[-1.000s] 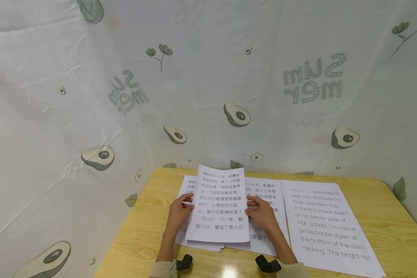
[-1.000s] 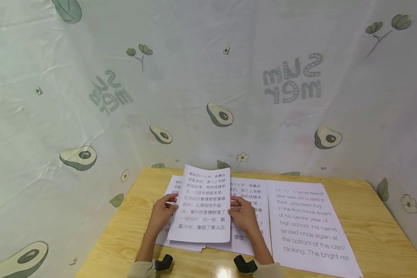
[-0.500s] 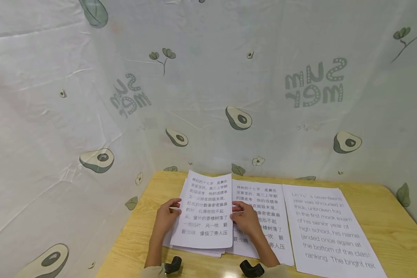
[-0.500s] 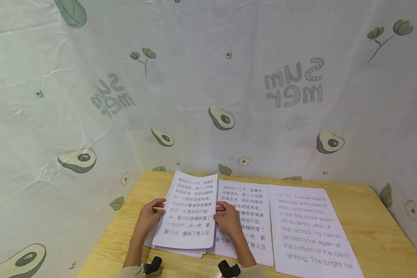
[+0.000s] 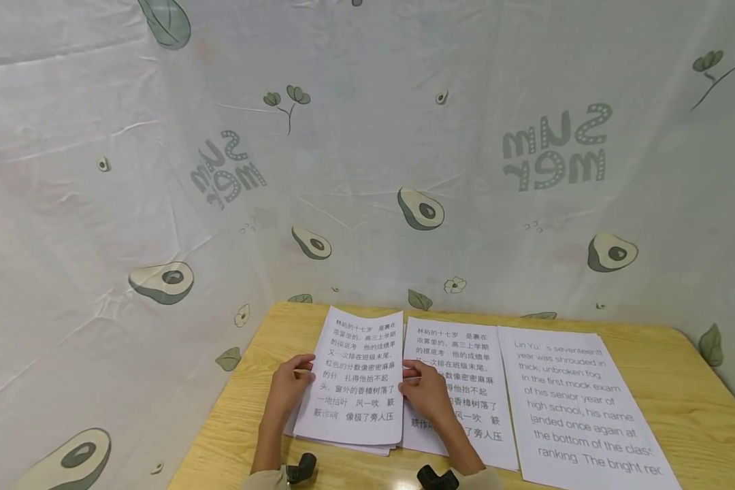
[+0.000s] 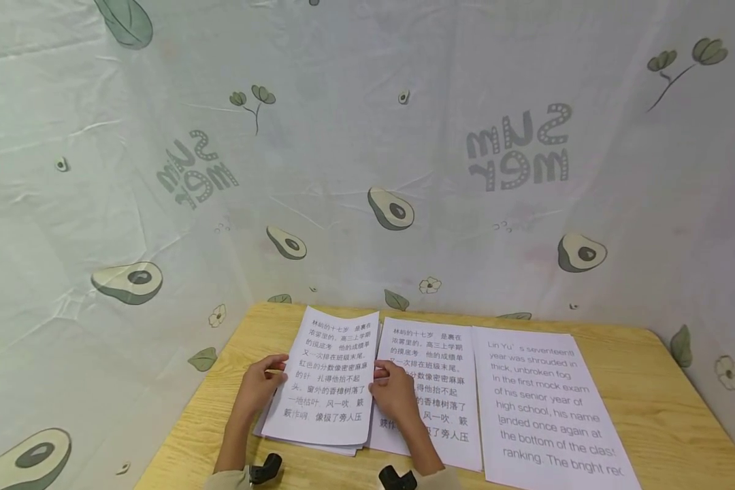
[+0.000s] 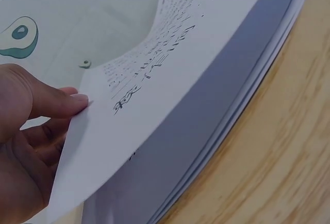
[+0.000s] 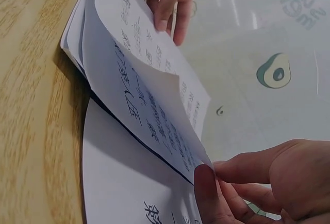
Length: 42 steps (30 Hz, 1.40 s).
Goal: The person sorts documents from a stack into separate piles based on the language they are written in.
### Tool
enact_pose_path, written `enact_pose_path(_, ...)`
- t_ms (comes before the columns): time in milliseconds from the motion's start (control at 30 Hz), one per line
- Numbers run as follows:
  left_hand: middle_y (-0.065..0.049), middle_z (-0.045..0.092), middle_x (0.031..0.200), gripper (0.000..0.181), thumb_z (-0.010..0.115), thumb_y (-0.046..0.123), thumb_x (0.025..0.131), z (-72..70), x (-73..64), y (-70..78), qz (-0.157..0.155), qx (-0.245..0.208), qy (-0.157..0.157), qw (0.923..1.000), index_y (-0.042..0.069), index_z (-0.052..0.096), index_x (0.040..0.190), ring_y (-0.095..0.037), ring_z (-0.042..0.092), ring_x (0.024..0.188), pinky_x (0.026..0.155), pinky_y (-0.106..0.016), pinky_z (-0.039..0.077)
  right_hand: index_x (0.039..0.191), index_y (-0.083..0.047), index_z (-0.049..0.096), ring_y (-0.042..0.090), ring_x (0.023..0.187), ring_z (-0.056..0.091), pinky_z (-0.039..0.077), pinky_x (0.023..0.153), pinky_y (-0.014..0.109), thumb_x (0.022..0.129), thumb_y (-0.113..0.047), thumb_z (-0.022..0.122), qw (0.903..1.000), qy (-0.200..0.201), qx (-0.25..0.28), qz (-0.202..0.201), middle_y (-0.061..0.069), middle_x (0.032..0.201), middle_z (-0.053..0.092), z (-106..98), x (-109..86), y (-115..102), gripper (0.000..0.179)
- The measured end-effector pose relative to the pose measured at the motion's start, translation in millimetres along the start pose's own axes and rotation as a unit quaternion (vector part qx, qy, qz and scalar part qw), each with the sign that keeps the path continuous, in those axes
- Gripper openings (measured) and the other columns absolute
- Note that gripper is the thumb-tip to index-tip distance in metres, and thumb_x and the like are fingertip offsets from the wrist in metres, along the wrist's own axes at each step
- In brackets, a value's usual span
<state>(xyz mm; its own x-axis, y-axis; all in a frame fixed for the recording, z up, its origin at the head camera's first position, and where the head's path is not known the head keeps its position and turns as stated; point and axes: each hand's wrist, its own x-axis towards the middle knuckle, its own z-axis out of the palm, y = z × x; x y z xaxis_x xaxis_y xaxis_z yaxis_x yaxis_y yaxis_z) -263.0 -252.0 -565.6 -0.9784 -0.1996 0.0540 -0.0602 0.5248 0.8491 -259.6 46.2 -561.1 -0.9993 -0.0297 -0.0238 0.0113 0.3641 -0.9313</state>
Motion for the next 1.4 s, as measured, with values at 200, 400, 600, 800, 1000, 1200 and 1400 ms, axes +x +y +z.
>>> enact_pose_path(200, -0.017, 0.074, 0.112, 0.037, 0.068, -0.006, 0.094, 4.7, 2.3, -3.6, 0.005, -0.001, 0.001, 1.0, 0.0, 0.073, 0.131, -0.024, 0.068, 0.094, 0.079, -0.028, 0.053, 0.136, 0.006, 0.067, 0.024, 0.096, 0.076, 0.063, 0.073, 0.031, 0.089, 0.0, 0.075, 0.9999, 0.003, -0.009, -0.007, 0.015, 0.111, 0.073, 0, -1.1, 5, 0.048)
enact_pose_path(400, -0.016, 0.075, 0.112, 0.036, 0.069, -0.004, 0.095, 7.7, 4.7, -4.7, 0.007, 0.004, -0.001, 1.0, 0.0, 0.073, 0.131, -0.025, 0.07, 0.096, 0.081, -0.03, 0.056, 0.134, 0.006, 0.068, 0.024, 0.097, 0.076, 0.064, 0.079, 0.035, 0.09, -0.001, 0.075, 0.9995, 0.006, -0.024, -0.017, 0.013, 0.109, 0.074, -3, -1.5, 7, 0.046)
enact_pose_path(600, -0.018, 0.075, 0.116, 0.034, 0.072, 0.004, 0.098, 7.9, 8.3, 1.9, 0.0, 0.028, 0.034, 0.999, -0.001, 0.072, 0.132, -0.029, 0.073, 0.101, 0.083, -0.037, 0.06, 0.13, 0.002, 0.073, 0.024, 0.099, 0.075, 0.061, 0.086, 0.039, 0.095, -0.011, 0.077, 0.997, 0.039, -0.064, -0.02, 0.011, 0.11, 0.077, -26, -3.6, 3, 0.038)
enact_pose_path(800, -0.017, 0.075, 0.119, 0.037, 0.071, 0.012, 0.101, 7.4, 7.6, 16.1, 0.017, 0.021, 0.038, 0.9989, 0.0, 0.07, 0.136, -0.029, 0.072, 0.103, 0.079, -0.03, 0.057, 0.132, 0.0, 0.072, 0.023, 0.1, 0.072, 0.056, 0.075, 0.024, 0.098, -0.016, 0.076, 0.9952, 0.062, -0.075, -0.007, 0.011, 0.115, 0.077, -68, -9.9, 3, 0.038)
enact_pose_path(1000, -0.012, 0.075, 0.116, 0.038, 0.073, 0.015, 0.101, 20.5, 3.4, 33.1, 0.028, 0.009, 0.024, 0.9993, 0.002, 0.07, 0.137, -0.025, 0.07, 0.102, 0.078, -0.027, 0.056, 0.136, 0.001, 0.069, 0.025, 0.103, 0.071, 0.055, 0.074, 0.024, 0.099, -0.02, 0.075, 0.9934, 0.063, -0.096, 0.007, 0.015, 0.12, 0.076, -105, -20.9, 13, 0.042)
enact_pose_path(1200, -0.008, 0.077, 0.113, 0.04, 0.074, 0.019, 0.101, 43.7, -2.6, 45.7, 0.047, 0.007, 0.003, 0.9989, 0.004, 0.071, 0.137, -0.021, 0.068, 0.096, 0.077, -0.028, 0.054, 0.14, 0.001, 0.067, 0.031, 0.109, 0.072, 0.054, 0.078, 0.027, 0.101, -0.021, 0.074, 0.99, 0.072, -0.119, 0.022, 0.017, 0.124, 0.075, -132, -30.5, 27, 0.046)
enact_pose_path(1400, -0.005, 0.077, 0.112, 0.04, 0.075, 0.023, 0.1, 66.8, -9.8, 55.0, 0.051, -0.009, -0.017, 0.9985, 0.006, 0.072, 0.136, -0.016, 0.067, 0.094, 0.079, -0.027, 0.054, 0.139, 0.003, 0.067, 0.032, 0.11, 0.071, 0.053, 0.079, 0.031, 0.1, -0.022, 0.073, 0.9874, 0.068, -0.139, 0.032, 0.017, 0.122, 0.075, -146, -37.7, 34, 0.046)
